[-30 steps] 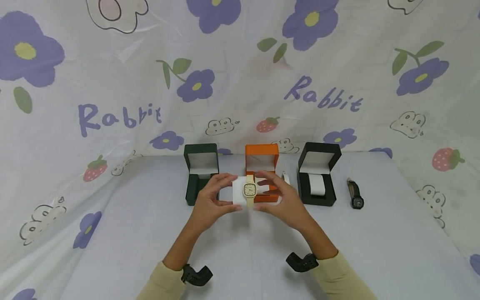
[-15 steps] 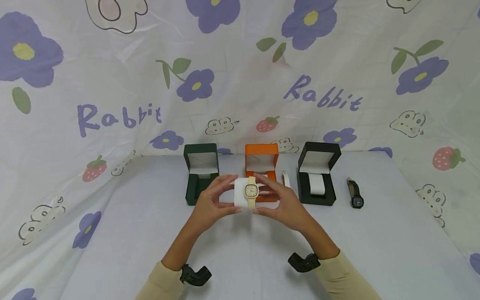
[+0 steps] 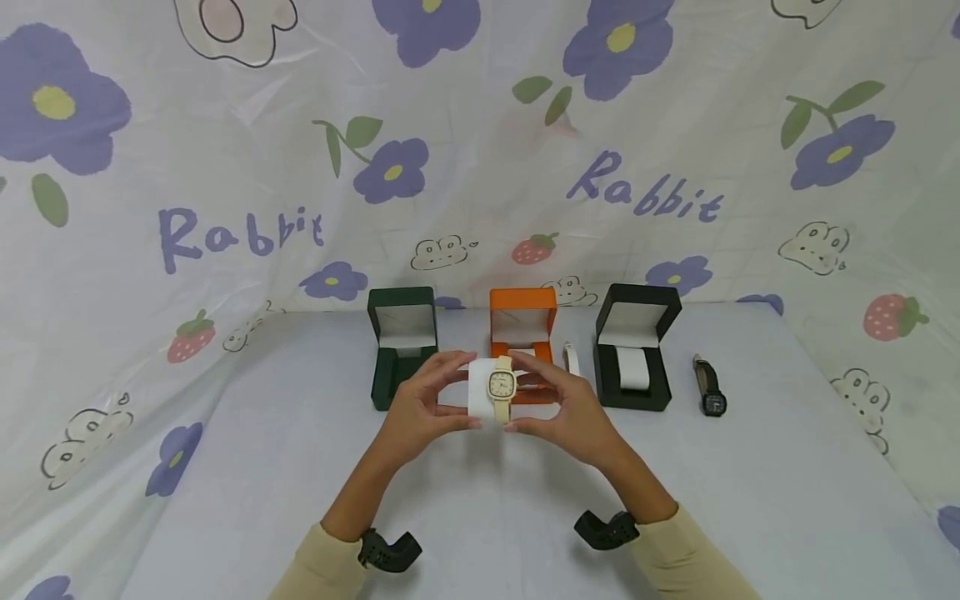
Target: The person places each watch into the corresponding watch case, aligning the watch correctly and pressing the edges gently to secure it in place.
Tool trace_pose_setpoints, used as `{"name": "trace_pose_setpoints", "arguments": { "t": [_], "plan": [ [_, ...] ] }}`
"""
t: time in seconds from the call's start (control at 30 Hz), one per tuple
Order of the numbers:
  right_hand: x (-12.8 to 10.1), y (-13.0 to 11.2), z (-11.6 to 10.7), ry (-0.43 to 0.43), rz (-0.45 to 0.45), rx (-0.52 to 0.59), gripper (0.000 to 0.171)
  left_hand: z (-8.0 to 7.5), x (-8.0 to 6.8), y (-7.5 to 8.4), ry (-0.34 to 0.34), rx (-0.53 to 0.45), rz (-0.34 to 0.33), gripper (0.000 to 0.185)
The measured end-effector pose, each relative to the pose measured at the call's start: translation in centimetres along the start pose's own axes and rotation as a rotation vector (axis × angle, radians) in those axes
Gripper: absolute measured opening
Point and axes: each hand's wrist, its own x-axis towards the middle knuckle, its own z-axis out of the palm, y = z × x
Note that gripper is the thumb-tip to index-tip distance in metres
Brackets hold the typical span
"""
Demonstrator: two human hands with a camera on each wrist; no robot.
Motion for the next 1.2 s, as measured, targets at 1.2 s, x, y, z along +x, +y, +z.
{"name": "trace_pose_setpoints", "arguments": {
  "t": [1.2],
  "plan": [
    [0.15, -0.57, 0.62, -0.002, 0.025, 0.017, 0.087, -0.35, -0.23, 0.38, -0.004, -0.007, 0.011, 0.078]
  ]
}}
